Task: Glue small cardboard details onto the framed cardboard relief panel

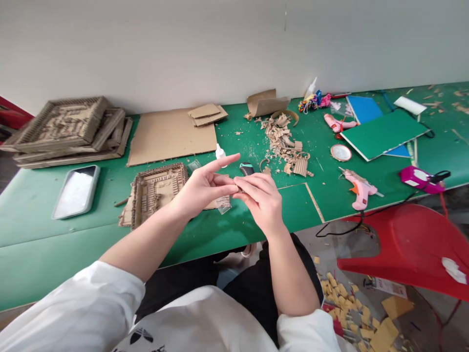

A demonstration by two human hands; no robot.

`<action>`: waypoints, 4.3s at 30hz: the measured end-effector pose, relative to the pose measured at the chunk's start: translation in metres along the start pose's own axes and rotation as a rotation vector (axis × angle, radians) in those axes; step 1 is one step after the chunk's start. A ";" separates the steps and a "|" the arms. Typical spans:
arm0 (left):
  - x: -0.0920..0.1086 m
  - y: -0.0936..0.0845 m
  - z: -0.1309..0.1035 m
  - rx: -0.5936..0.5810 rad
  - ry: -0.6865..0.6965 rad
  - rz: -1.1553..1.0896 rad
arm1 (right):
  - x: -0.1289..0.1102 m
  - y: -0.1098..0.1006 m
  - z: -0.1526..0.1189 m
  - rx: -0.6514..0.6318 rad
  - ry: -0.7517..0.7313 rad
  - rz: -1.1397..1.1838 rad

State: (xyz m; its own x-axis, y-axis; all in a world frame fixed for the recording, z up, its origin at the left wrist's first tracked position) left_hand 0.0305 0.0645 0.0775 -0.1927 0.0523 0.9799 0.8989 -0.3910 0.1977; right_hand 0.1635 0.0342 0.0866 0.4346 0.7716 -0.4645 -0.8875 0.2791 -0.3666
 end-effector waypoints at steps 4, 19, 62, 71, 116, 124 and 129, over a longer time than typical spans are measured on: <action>-0.002 0.003 0.001 -0.046 -0.064 -0.066 | 0.007 -0.005 -0.001 0.086 0.071 0.007; 0.001 -0.003 0.003 0.079 0.064 -0.001 | -0.002 -0.004 0.002 0.003 -0.003 0.015; -0.012 0.003 0.006 0.048 0.023 -0.272 | -0.011 -0.010 0.002 0.146 0.035 -0.048; -0.013 0.000 0.005 0.087 -0.017 -0.195 | -0.012 -0.007 0.003 0.113 0.008 -0.056; -0.014 0.002 0.001 0.114 -0.023 -0.240 | -0.006 0.003 -0.003 0.061 -0.147 -0.219; -0.016 0.002 0.003 0.129 0.000 -0.240 | -0.002 0.007 -0.006 0.126 -0.073 -0.161; -0.018 0.001 0.002 0.145 -0.022 -0.247 | 0.002 0.010 -0.006 0.111 -0.018 -0.154</action>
State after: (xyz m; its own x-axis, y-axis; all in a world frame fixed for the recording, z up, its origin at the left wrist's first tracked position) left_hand 0.0359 0.0649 0.0604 -0.4054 0.1502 0.9017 0.8731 -0.2286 0.4306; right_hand 0.1562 0.0345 0.0771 0.5645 0.7250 -0.3946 -0.8227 0.4553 -0.3404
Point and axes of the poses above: each hand's wrist, its own z-axis towards the middle knuckle, its own y-axis out of the palm, x = y × z, the point moved 6 cm from there along z, towards the middle knuckle, and after that the axes turned 1 degree about y, right-handed, at the moved point
